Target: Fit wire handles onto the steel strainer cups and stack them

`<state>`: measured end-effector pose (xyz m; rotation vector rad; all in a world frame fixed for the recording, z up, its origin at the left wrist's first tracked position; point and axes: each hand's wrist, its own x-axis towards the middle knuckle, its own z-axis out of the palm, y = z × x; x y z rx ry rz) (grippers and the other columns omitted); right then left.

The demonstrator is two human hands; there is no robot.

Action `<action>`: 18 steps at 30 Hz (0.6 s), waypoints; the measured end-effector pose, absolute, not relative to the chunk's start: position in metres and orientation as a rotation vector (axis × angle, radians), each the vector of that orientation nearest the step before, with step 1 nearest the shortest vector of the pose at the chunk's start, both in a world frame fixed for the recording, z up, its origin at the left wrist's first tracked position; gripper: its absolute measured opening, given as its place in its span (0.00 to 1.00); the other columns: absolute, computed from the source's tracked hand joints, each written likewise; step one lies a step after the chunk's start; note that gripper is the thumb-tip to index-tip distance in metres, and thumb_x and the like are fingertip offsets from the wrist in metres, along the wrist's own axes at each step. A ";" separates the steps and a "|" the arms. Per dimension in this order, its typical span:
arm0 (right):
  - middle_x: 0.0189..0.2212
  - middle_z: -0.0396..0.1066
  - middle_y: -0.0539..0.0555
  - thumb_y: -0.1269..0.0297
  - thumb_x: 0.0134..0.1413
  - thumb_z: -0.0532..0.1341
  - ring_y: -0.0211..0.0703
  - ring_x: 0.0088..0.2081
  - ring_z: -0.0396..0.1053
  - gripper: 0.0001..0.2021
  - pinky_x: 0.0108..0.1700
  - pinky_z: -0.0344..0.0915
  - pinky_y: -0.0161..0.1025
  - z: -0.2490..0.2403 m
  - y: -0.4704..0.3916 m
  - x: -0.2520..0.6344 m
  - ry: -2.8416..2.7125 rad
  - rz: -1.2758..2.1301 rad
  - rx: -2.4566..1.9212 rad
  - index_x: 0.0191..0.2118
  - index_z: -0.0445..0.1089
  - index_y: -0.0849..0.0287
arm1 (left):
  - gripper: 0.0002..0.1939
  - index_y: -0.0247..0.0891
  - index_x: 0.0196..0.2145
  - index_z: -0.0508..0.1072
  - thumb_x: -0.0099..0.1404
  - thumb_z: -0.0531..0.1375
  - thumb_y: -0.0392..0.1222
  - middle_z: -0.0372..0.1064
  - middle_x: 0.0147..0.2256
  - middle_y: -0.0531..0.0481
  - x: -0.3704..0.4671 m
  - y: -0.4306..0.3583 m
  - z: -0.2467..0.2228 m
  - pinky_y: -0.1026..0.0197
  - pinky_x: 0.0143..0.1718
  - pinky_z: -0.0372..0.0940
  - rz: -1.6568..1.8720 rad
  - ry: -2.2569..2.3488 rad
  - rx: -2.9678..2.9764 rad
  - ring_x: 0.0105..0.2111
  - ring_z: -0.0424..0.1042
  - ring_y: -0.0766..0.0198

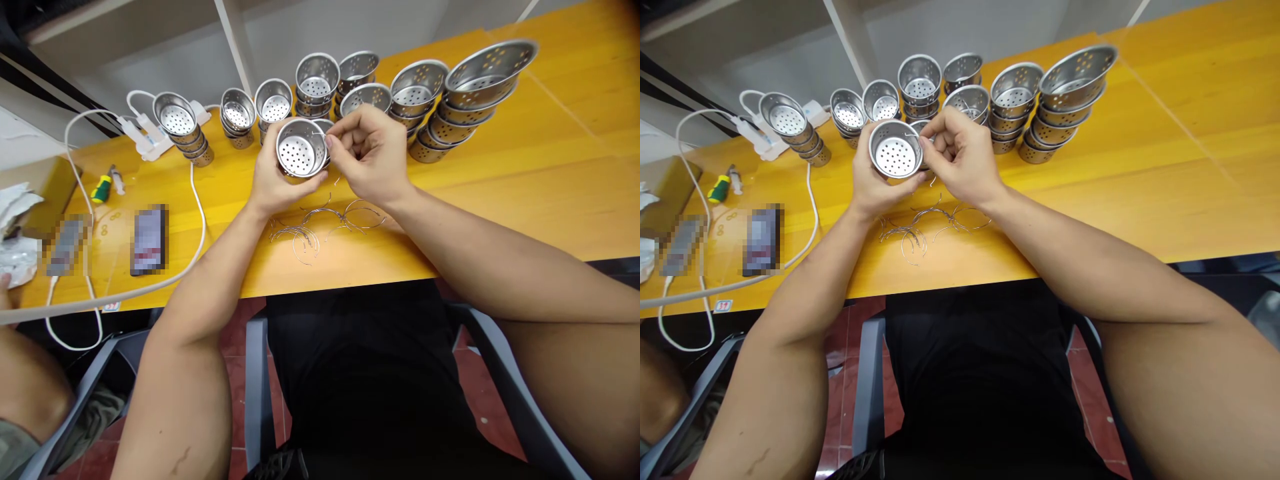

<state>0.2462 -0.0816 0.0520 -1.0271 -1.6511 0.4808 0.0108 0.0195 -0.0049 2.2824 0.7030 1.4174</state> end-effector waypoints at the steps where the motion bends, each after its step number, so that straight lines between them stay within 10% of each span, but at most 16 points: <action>1: 0.33 0.78 0.54 0.26 0.79 0.65 0.56 0.34 0.76 0.26 0.36 0.76 0.55 0.053 -0.081 0.247 -1.641 0.480 -1.032 0.51 0.80 0.44 | 0.56 0.60 0.74 0.67 0.60 0.80 0.85 0.79 0.68 0.44 0.012 0.019 -0.006 0.24 0.79 0.77 1.428 0.685 2.292 0.71 0.83 0.32; 18: 0.27 0.72 0.48 0.31 0.62 0.85 0.44 0.26 0.66 0.27 0.28 0.70 0.45 0.043 -0.065 0.245 -1.514 0.611 -0.775 0.40 0.80 0.47 | 0.54 0.54 0.74 0.66 0.65 0.79 0.83 0.79 0.63 0.43 0.008 0.025 -0.017 0.33 0.72 0.78 1.400 0.640 2.323 0.64 0.84 0.39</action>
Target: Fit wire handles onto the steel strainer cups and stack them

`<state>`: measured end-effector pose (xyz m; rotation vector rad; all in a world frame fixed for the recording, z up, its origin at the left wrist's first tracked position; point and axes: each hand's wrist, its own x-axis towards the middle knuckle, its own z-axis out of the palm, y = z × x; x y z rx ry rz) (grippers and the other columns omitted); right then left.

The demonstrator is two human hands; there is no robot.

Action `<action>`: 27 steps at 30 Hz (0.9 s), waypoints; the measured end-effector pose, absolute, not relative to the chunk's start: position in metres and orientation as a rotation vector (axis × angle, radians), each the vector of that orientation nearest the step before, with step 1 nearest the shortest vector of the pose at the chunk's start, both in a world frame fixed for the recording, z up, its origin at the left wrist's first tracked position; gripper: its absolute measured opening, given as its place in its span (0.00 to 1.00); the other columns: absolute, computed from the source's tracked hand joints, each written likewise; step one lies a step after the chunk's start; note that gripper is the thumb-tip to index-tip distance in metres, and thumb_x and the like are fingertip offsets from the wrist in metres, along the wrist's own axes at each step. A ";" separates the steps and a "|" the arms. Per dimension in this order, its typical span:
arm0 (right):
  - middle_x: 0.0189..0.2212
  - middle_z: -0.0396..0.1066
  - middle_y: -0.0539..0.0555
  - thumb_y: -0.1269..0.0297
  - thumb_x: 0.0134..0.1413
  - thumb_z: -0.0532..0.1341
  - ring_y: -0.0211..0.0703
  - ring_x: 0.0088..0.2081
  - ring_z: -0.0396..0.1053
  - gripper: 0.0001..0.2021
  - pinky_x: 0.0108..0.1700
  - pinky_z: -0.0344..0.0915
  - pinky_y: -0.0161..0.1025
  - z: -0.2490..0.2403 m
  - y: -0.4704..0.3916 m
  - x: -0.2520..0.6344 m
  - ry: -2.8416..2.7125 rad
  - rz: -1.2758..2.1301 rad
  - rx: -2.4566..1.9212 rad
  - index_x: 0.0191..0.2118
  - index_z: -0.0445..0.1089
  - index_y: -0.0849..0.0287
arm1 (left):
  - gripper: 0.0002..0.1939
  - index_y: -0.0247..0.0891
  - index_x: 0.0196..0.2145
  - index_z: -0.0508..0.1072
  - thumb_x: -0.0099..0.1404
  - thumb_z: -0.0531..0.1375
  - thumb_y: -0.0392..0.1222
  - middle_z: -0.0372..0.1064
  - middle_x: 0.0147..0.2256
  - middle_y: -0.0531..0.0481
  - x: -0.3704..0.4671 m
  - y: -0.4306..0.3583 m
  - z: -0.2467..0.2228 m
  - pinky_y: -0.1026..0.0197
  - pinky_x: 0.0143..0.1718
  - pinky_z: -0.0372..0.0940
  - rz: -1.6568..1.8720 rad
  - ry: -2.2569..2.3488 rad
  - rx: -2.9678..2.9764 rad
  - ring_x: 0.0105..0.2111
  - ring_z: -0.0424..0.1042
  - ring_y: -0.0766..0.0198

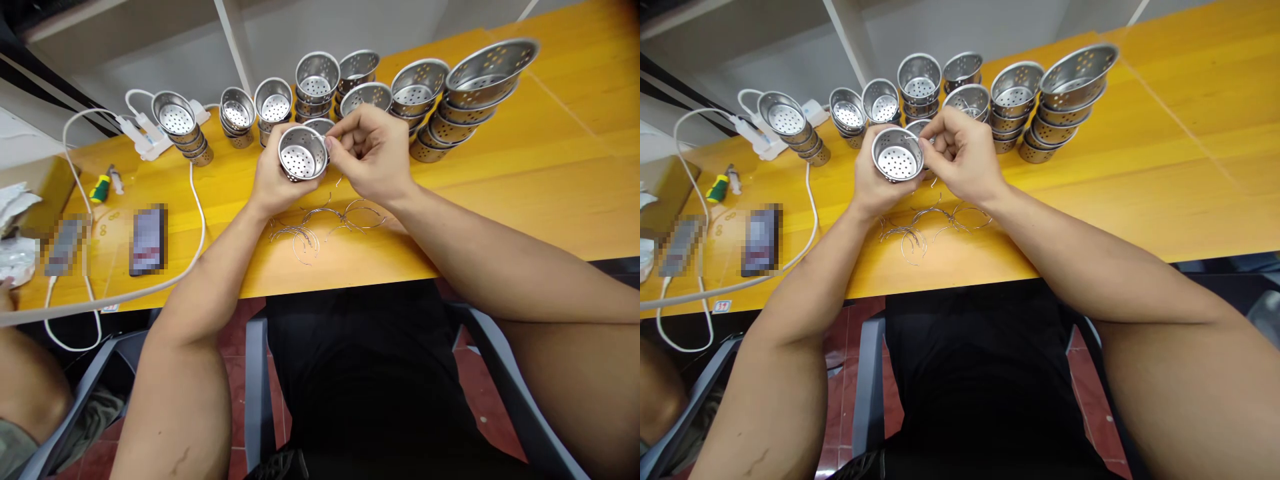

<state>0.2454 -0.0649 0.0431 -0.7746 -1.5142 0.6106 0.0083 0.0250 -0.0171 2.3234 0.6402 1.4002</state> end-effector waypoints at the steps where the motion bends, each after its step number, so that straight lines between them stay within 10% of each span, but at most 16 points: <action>1: 0.26 0.73 0.49 0.32 0.62 0.86 0.45 0.26 0.67 0.27 0.28 0.71 0.45 0.043 -0.065 0.246 -1.515 0.619 -0.782 0.40 0.80 0.47 | 0.56 0.54 0.75 0.65 0.64 0.78 0.84 0.79 0.64 0.43 0.009 0.026 -0.018 0.33 0.72 0.78 1.393 0.637 2.336 0.65 0.84 0.40; 20: 0.24 0.67 0.46 0.43 0.64 0.86 0.45 0.26 0.64 0.19 0.31 0.70 0.47 0.051 -0.069 0.245 -1.485 0.561 -0.832 0.41 0.80 0.45 | 0.67 0.59 0.85 0.55 0.63 0.76 0.89 0.70 0.74 0.40 0.018 0.016 -0.019 0.31 0.78 0.76 1.308 0.501 2.499 0.74 0.79 0.35; 27: 0.34 0.80 0.53 0.27 0.63 0.82 0.50 0.33 0.75 0.27 0.32 0.74 0.47 0.061 -0.074 0.251 -1.609 0.689 -0.723 0.41 0.83 0.47 | 0.55 0.60 0.87 0.50 0.78 0.63 0.87 0.70 0.75 0.40 0.014 0.022 -0.026 0.30 0.80 0.75 1.259 0.439 2.437 0.76 0.79 0.37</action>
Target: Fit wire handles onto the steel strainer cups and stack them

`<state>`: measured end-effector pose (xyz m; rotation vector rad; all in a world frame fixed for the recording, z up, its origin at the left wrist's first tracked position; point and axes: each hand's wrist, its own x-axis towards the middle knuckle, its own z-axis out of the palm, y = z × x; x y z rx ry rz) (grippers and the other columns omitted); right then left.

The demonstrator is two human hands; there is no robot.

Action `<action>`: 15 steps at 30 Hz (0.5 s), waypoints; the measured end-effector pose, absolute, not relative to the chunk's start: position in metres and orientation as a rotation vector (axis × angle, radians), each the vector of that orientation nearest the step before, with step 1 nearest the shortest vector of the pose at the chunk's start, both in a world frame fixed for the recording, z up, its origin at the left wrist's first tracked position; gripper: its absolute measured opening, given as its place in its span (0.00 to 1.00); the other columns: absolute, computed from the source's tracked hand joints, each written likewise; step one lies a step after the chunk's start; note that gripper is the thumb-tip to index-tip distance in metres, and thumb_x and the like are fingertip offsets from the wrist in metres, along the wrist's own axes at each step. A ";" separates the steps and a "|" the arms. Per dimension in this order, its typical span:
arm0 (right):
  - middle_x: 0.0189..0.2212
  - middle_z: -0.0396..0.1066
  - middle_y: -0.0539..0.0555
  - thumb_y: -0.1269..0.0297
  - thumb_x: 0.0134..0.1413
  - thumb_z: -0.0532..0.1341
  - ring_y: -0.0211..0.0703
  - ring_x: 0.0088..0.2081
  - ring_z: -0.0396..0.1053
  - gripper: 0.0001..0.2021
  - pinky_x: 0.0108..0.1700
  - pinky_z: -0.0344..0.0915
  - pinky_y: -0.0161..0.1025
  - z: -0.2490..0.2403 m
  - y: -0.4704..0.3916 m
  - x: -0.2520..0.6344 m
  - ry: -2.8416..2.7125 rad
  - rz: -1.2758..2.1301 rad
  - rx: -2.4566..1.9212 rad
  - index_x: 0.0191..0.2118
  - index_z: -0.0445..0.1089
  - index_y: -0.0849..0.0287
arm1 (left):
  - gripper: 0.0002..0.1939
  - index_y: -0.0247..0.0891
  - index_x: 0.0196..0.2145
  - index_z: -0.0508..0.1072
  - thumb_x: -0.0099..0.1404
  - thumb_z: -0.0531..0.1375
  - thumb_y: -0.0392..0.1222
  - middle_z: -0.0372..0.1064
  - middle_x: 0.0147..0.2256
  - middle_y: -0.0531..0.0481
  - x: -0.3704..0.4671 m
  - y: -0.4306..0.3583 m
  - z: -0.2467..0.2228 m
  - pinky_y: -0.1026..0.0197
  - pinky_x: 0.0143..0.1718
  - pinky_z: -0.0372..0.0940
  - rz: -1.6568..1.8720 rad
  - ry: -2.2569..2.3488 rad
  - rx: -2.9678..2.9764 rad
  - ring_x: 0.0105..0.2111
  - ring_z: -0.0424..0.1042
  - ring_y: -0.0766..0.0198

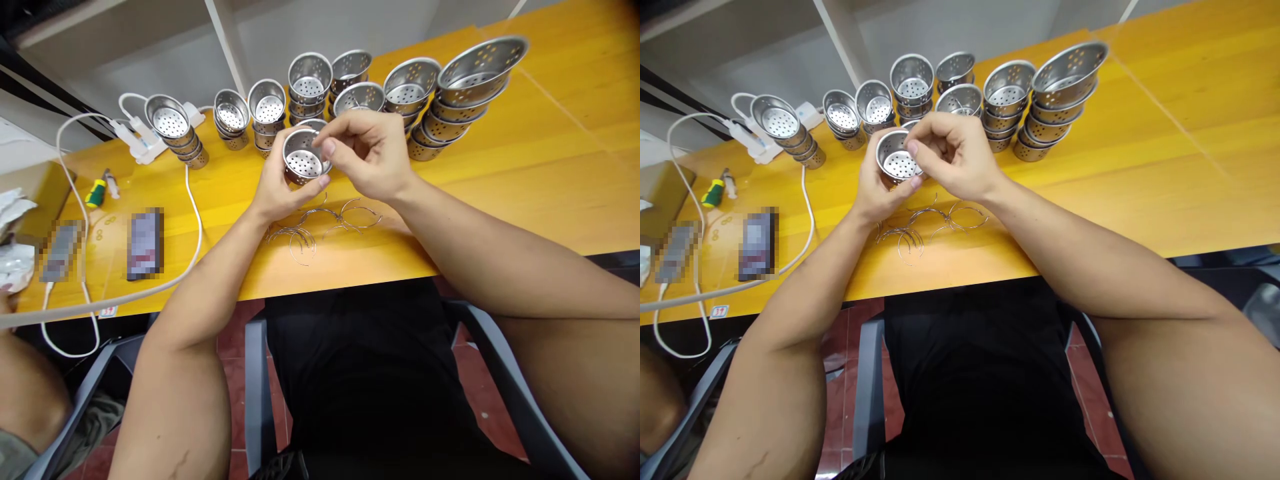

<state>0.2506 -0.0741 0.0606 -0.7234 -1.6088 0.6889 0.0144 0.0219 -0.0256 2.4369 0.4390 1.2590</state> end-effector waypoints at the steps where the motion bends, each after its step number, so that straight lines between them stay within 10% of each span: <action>1: 0.35 0.81 0.53 0.26 0.60 0.83 0.50 0.34 0.76 0.29 0.33 0.75 0.47 0.062 -0.075 0.252 -1.632 0.723 -0.708 0.42 0.83 0.47 | 0.56 0.60 0.87 0.49 0.78 0.63 0.87 0.70 0.76 0.40 0.014 0.024 -0.027 0.30 0.80 0.74 1.254 0.432 2.426 0.76 0.79 0.36; 15: 0.32 0.79 0.51 0.23 0.47 0.88 0.51 0.31 0.70 0.32 0.32 0.74 0.53 0.062 -0.065 0.255 -1.609 0.724 -0.810 0.35 0.80 0.43 | 0.49 0.62 0.86 0.49 0.82 0.60 0.83 0.72 0.74 0.41 0.029 0.014 -0.026 0.31 0.80 0.78 1.374 0.520 2.445 0.76 0.81 0.40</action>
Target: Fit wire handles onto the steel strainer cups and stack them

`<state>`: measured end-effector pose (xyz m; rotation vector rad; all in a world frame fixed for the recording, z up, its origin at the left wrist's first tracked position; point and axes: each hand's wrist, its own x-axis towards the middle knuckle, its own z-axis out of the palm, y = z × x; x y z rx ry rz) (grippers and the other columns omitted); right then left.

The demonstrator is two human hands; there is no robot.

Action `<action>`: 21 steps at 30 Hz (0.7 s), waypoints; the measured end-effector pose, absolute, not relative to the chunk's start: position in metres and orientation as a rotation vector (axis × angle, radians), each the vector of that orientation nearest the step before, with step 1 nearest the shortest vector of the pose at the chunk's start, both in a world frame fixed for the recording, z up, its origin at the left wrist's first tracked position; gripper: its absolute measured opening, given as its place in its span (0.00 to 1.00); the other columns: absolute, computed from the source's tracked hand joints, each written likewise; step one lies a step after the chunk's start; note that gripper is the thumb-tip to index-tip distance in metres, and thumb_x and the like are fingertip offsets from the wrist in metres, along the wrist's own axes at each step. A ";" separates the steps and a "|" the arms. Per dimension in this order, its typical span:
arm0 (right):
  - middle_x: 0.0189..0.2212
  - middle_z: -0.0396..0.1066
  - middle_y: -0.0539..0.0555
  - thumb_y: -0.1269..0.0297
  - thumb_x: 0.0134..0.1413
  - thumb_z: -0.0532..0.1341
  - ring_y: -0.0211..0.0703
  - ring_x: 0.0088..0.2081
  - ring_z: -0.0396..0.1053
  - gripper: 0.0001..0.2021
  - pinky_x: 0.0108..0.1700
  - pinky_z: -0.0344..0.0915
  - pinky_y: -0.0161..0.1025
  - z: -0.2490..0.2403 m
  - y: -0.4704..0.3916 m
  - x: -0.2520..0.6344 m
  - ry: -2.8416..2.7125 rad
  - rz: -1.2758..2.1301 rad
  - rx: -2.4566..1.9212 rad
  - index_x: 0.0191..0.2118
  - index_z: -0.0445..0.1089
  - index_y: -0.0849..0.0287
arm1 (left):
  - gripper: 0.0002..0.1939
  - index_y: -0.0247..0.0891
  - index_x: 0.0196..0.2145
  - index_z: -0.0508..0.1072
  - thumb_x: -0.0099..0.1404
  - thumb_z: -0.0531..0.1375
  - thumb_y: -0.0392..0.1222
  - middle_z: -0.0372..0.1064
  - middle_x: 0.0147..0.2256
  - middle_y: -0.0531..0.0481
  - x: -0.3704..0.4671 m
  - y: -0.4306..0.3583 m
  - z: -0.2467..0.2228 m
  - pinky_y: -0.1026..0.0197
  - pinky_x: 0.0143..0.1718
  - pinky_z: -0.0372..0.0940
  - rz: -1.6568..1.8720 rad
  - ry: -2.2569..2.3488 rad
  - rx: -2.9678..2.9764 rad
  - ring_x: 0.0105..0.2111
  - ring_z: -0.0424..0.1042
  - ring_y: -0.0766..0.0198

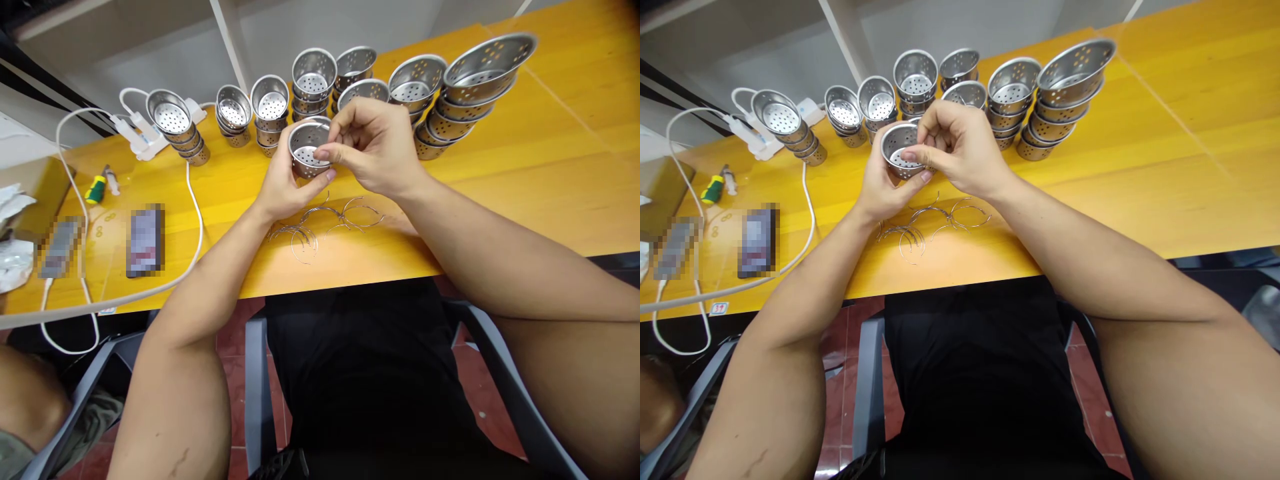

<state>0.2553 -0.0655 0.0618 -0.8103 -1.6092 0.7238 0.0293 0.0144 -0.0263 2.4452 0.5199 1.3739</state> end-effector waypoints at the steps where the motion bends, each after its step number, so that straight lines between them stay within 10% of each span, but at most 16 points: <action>1: 0.31 0.79 0.51 0.23 0.47 0.88 0.51 0.31 0.69 0.33 0.32 0.74 0.53 0.063 -0.067 0.255 -1.612 0.721 -0.819 0.35 0.80 0.43 | 0.49 0.62 0.86 0.49 0.82 0.61 0.82 0.72 0.73 0.40 0.029 0.013 -0.026 0.31 0.80 0.79 1.368 0.542 2.452 0.76 0.81 0.41; 13: 0.33 0.79 0.50 0.21 0.44 0.88 0.49 0.31 0.69 0.35 0.31 0.72 0.52 0.064 -0.072 0.251 -1.604 0.710 -0.799 0.38 0.81 0.43 | 0.53 0.60 0.87 0.49 0.80 0.62 0.85 0.70 0.75 0.39 0.023 0.017 -0.029 0.30 0.81 0.74 1.326 0.533 2.427 0.77 0.79 0.37; 21: 0.47 0.83 0.60 0.27 0.62 0.82 0.62 0.49 0.76 0.26 0.44 0.78 0.56 0.081 -0.089 0.258 -1.666 0.527 -0.820 0.43 0.81 0.42 | 0.52 0.64 0.86 0.49 0.78 0.64 0.84 0.70 0.75 0.39 0.019 0.022 -0.023 0.30 0.81 0.76 1.415 0.606 2.365 0.77 0.78 0.36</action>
